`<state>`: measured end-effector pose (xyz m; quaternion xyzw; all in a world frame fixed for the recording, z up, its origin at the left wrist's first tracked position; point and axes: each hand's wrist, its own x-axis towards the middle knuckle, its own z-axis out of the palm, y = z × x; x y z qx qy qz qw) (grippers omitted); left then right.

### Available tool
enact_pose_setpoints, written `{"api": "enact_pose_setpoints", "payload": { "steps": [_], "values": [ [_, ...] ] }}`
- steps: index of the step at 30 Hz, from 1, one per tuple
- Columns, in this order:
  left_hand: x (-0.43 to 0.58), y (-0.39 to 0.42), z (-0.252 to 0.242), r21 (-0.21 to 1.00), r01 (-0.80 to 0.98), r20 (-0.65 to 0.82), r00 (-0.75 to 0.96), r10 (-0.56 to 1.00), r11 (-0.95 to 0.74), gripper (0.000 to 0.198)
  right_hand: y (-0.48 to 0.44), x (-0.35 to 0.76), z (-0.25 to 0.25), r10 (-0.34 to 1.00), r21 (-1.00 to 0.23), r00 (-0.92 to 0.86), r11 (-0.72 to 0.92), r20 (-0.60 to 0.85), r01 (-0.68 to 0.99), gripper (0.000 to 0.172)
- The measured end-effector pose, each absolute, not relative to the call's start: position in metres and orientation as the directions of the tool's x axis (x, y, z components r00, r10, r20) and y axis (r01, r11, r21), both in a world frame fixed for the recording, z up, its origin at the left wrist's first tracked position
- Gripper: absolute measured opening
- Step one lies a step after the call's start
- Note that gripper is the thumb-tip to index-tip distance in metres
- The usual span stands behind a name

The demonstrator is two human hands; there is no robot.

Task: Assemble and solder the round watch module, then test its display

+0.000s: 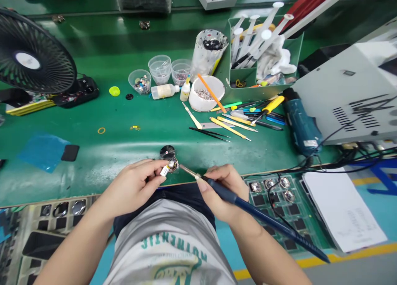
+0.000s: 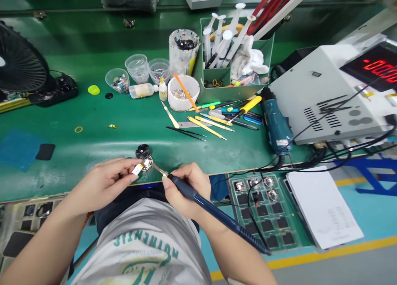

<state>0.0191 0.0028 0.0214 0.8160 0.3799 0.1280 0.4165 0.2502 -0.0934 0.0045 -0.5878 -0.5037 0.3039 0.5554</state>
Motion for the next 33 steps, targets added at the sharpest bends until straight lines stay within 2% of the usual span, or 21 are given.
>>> {"api": "enact_pose_setpoints", "payload": {
  "steps": [5, 11, 19, 33],
  "values": [
    [0.02, 0.004, 0.02, 0.8, 0.516, -0.138, 0.654, 0.744, -0.306, 0.031, -0.092, 0.249, 0.005, 0.945, -0.949, 0.289, 0.06, 0.154, 0.31, 0.019],
    [0.024, 0.005, 0.02, 0.802, 0.535, -0.172, 0.633, 0.754, -0.266, 0.029, -0.091, 0.242, 0.003, 0.918, -0.93, 0.335, 0.086, 0.214, 0.358, 0.017],
    [0.026, 0.005, 0.021, 0.823, 0.525, -0.194, 0.618, 0.762, -0.217, 0.028, -0.088, 0.245, -0.007, 0.906, -0.895, 0.278, 0.191, 0.319, 0.404, 0.019],
    [0.026, 0.006, 0.02, 0.828, 0.522, -0.207, 0.623, 0.755, -0.203, 0.029, -0.085, 0.242, -0.006, 0.907, -0.872, 0.27, 0.175, 0.324, 0.458, 0.018]
  ]
}}
